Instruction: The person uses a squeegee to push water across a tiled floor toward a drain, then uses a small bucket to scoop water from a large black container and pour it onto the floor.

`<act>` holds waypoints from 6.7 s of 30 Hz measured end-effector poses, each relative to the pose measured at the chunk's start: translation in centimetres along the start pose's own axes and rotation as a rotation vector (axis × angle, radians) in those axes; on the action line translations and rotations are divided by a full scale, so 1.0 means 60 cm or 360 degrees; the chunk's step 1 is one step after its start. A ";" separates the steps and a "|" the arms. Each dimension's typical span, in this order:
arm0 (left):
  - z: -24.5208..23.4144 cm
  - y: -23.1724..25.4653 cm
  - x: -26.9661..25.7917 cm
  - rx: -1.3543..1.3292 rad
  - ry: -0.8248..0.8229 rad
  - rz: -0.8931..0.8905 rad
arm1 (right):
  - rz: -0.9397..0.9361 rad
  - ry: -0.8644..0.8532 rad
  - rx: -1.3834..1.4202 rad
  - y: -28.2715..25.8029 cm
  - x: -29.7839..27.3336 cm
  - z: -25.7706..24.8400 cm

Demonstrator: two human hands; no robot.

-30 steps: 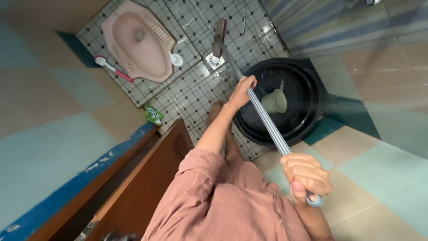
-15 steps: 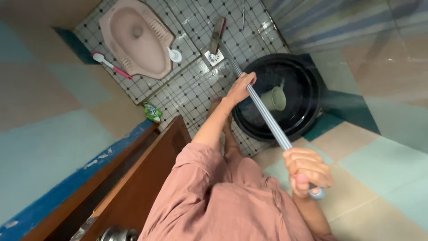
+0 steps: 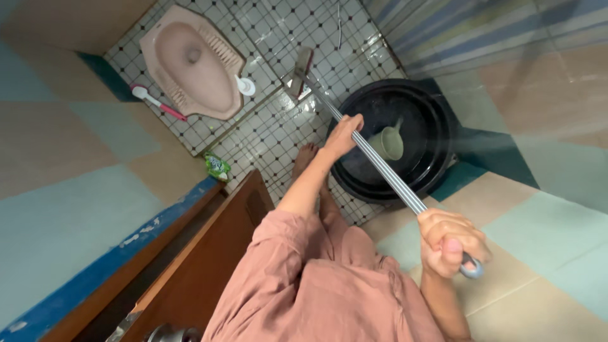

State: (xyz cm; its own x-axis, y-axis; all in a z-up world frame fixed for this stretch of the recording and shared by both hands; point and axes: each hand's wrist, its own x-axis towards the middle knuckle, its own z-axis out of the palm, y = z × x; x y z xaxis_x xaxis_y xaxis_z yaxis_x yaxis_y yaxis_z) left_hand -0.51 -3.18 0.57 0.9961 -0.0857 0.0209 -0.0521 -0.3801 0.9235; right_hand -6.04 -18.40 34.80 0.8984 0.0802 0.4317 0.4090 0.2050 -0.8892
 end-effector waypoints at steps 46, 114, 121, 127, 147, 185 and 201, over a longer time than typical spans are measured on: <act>0.085 0.030 0.195 -0.0055 -0.0528 0.0593 | -0.0292 0.0858 -0.0174 0.079 0.034 -0.028; 0.124 0.113 0.244 0.0133 -0.0615 0.0424 | -0.0276 0.0715 -0.0154 0.068 0.102 -0.157; 0.033 -0.017 0.324 0.0244 -0.0310 0.0388 | -0.0166 0.0739 0.0070 0.195 0.145 -0.115; 0.057 0.034 0.330 0.0090 -0.0468 0.0479 | 0.0024 0.0896 -0.0141 0.111 0.176 -0.114; 0.046 0.068 0.366 0.0101 -0.0551 0.0373 | -0.0219 0.0763 -0.0035 0.137 0.216 -0.141; -0.048 -0.104 0.406 0.0474 -0.0811 0.0469 | 0.0081 0.1292 -0.0040 0.178 0.176 -0.038; 0.077 -0.051 0.391 0.0563 -0.1063 0.0344 | -0.0105 0.1696 -0.0532 0.150 0.137 -0.128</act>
State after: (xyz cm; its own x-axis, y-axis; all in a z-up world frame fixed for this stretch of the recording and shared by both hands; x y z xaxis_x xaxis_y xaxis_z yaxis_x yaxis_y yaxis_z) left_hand 22.66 -8.26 -3.55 0.7131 -0.6843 -0.1522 -0.3713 -0.5529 0.7460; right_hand 6.25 -23.41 29.17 0.4858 -0.8307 0.2717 0.3394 -0.1071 -0.9345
